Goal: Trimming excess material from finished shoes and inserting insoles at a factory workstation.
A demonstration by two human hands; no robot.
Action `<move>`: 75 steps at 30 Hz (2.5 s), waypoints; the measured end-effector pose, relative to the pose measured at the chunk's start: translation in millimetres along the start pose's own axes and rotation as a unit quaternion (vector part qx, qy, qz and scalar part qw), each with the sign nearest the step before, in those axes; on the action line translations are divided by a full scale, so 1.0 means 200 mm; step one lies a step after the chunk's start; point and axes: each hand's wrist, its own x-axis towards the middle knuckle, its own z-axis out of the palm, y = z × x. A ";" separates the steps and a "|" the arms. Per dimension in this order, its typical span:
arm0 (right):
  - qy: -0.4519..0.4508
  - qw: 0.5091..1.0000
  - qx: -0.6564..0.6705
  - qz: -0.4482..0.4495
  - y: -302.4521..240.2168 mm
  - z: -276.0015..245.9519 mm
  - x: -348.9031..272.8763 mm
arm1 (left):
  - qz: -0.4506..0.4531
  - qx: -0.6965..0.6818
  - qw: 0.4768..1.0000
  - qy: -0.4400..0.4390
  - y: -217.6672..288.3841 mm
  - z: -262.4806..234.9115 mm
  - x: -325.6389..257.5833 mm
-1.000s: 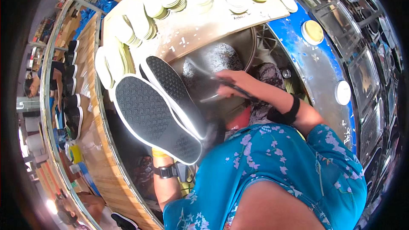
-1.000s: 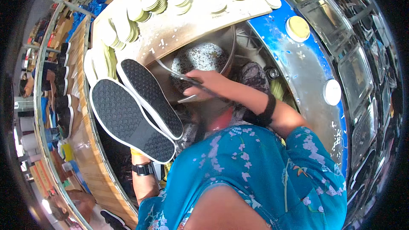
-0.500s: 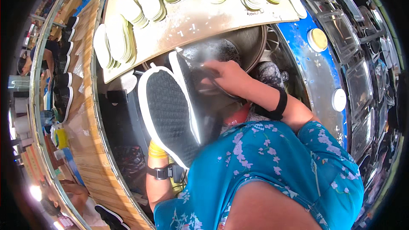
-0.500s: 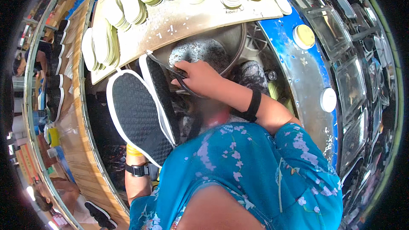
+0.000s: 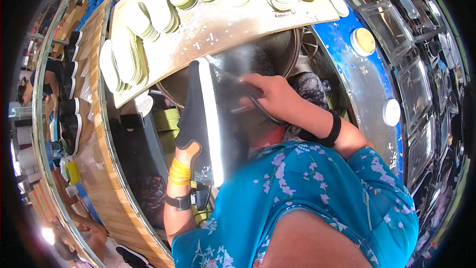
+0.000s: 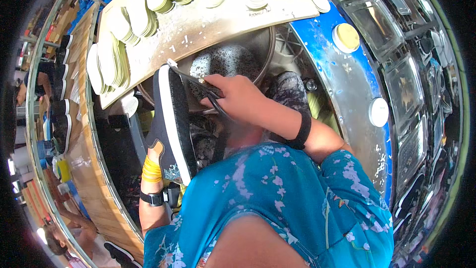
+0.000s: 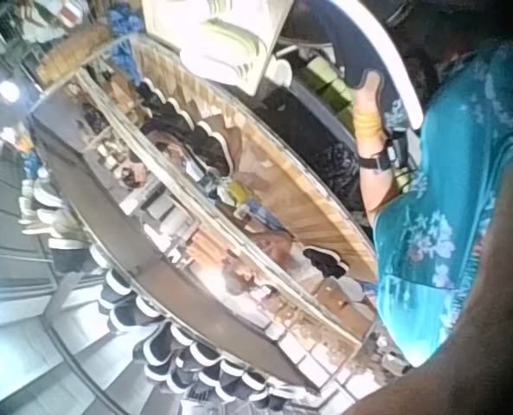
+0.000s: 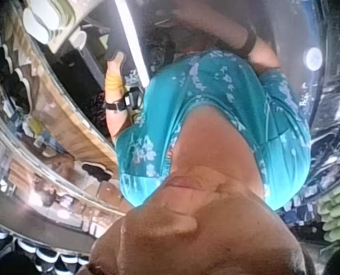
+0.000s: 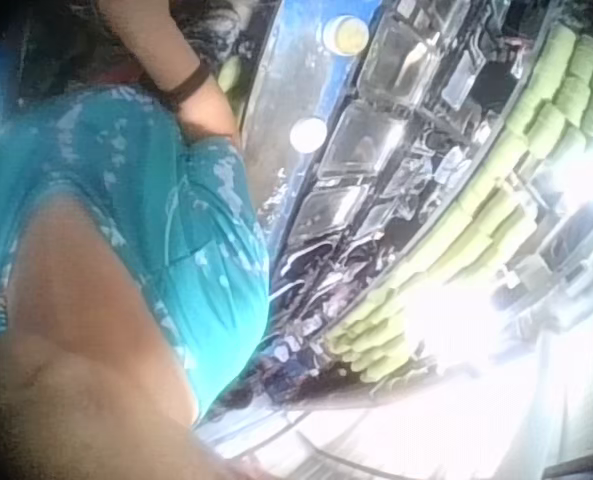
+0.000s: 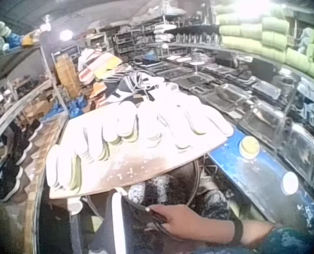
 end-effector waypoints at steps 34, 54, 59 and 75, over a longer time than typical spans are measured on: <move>0.137 0.821 -0.436 0.343 1.03 -1.02 -0.93 | -0.043 -0.343 0.932 0.110 0.01 -0.11 -0.10; 0.124 0.938 -0.323 -0.007 0.42 -0.73 0.33 | 0.165 0.590 0.783 -0.106 0.52 0.23 0.30; 0.133 0.915 -0.369 -0.096 0.53 -0.92 0.70 | 0.248 0.574 0.756 -0.194 1.00 0.48 0.56; 0.108 0.923 -0.364 -0.063 0.63 -0.88 0.84 | 0.375 0.639 0.671 -0.025 1.04 0.76 1.77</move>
